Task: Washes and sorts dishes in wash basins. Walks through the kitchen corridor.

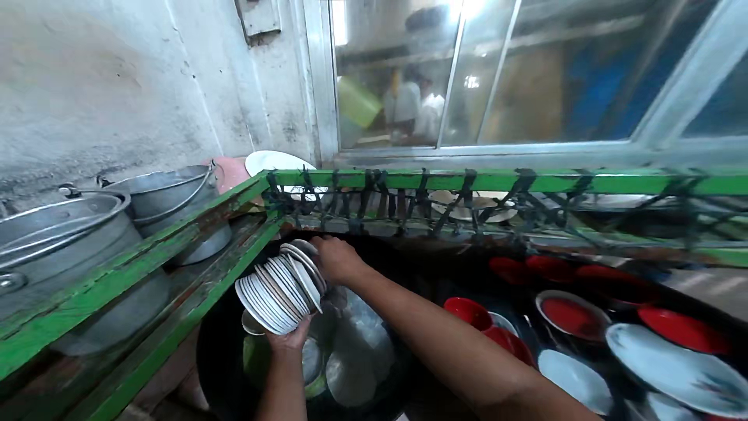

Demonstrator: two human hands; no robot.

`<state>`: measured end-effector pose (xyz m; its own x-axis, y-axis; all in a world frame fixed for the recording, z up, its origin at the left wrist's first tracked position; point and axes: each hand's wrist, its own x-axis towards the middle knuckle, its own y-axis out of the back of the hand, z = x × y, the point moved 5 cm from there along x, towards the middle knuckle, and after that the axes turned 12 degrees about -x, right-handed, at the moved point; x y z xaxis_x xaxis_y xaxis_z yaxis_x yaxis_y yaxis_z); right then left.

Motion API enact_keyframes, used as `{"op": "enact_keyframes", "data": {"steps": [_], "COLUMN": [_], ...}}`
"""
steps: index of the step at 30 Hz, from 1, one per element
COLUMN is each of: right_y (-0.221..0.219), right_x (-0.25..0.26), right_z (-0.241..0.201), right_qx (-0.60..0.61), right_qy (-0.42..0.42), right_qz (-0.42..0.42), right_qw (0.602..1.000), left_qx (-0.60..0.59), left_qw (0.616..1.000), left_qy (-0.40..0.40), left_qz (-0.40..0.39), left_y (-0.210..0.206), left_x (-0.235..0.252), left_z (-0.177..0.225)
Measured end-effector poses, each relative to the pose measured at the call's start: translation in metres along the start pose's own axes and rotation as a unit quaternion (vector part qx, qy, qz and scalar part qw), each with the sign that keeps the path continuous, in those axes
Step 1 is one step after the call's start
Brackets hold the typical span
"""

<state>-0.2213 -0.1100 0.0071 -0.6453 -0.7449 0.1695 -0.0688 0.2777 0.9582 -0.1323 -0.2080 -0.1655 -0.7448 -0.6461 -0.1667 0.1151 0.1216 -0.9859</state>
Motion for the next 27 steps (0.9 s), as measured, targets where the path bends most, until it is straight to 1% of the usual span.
{"op": "enact_keyframes", "data": {"steps": [2,6,8,11,13,16,18,21,24,25,27], "right_y": [-0.002,0.006,0.009,0.005,-0.001,-0.011,-0.016,-0.023,-0.026,-0.026,-0.024], "right_x": [-0.004,-0.018,-0.022,-0.022,-0.020,-0.017,-0.017,-0.016,-0.015,-0.015,-0.019], "right_z": [-0.006,-0.022,-0.028,-0.030,-0.026,-0.017,-0.016,-0.016,-0.015,-0.014,-0.011], "right_qx": [-0.020,-0.025,-0.011,0.012,0.036,0.096,0.115,0.107,0.104,0.115,0.160], "right_qy": [0.003,0.011,0.046,0.113,0.151,0.162,0.148,0.128,0.129,0.132,0.145], "right_qz": [0.043,0.138,0.195,0.222,0.244,0.261,0.249,0.200,0.160,0.142,0.077], "right_qw": [0.999,0.990,0.980,0.968,0.957,0.947,0.950,0.966,0.973,0.974,0.973], "left_qx": [-0.007,-0.005,-0.003,0.014,0.001,-0.015,-0.021,-0.021,-0.006,0.002,0.004], "left_qw": [1.000,1.000,1.000,0.999,0.999,0.999,0.999,0.999,1.000,1.000,1.000], "left_qy": [-0.005,-0.023,-0.027,-0.036,-0.032,-0.027,-0.022,-0.017,-0.016,-0.015,-0.007], "left_qz": [-0.013,-0.012,-0.012,-0.001,-0.009,-0.023,-0.032,-0.025,-0.012,-0.011,-0.031], "left_y": [-0.002,0.001,0.004,0.002,0.001,0.001,0.000,0.003,0.003,0.002,0.001], "left_x": [0.000,0.007,0.012,0.011,0.008,0.006,0.005,0.005,0.005,0.006,0.009], "left_z": [0.002,0.006,0.010,0.012,0.008,0.006,0.006,0.007,0.005,0.004,0.005]}}
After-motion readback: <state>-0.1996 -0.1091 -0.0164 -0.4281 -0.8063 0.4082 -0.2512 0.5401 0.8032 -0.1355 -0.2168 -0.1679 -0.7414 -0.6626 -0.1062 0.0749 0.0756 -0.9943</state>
